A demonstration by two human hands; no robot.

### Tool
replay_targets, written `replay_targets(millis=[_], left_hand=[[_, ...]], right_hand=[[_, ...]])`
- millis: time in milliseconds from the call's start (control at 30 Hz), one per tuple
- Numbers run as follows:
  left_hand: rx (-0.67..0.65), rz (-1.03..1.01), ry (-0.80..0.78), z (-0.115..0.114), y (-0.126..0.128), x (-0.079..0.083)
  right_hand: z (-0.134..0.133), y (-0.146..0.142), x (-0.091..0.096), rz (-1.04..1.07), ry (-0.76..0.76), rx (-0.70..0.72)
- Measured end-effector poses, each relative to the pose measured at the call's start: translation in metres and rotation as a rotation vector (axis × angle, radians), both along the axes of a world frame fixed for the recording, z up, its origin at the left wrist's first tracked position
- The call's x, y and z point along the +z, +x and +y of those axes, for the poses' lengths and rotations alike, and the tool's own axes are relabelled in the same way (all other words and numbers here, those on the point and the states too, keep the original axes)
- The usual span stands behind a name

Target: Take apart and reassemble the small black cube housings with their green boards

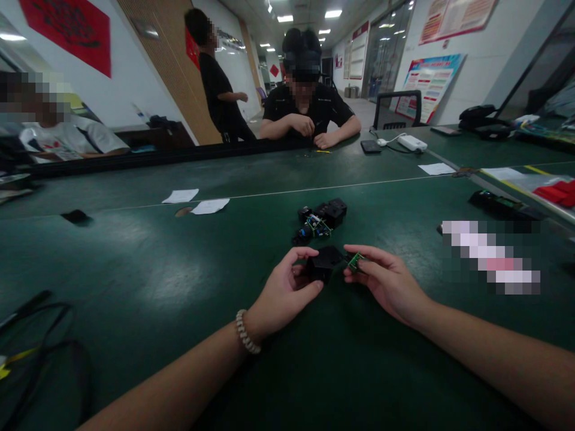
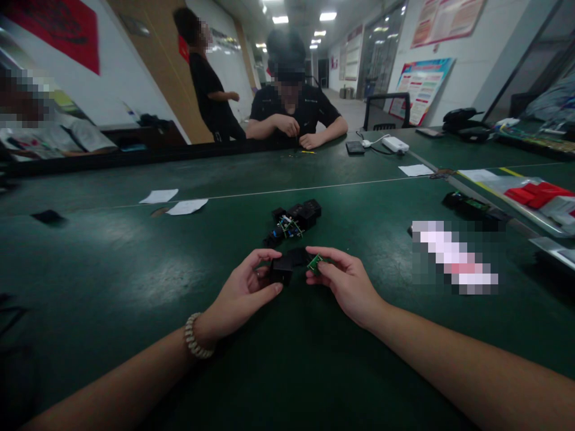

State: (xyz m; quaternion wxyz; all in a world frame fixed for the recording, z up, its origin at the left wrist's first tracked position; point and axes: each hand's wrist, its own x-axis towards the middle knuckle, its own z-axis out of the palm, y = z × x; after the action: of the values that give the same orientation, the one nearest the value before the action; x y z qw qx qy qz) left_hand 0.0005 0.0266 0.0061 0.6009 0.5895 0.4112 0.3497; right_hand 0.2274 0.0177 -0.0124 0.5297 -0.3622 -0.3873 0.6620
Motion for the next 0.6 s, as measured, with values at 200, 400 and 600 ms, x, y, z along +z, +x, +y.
replay_targets(millis=[200,400,600], left_hand=[[0.004,-0.010,-0.015,0.0006,0.0002,-0.0007],[0.006,-0.019,-0.011,0.0001,0.0007,-0.0002],[0.001,-0.025,-0.006,0.0007,0.0007,-0.0003]], right_hand=[[0.0003,-0.0012,-0.0007,-0.066,0.014,-0.095],[0.0002,0.0006,-0.0039,-0.171,0.007,-0.076],[0.0015,0.0006,-0.0060,-0.187,0.043,-0.077]])
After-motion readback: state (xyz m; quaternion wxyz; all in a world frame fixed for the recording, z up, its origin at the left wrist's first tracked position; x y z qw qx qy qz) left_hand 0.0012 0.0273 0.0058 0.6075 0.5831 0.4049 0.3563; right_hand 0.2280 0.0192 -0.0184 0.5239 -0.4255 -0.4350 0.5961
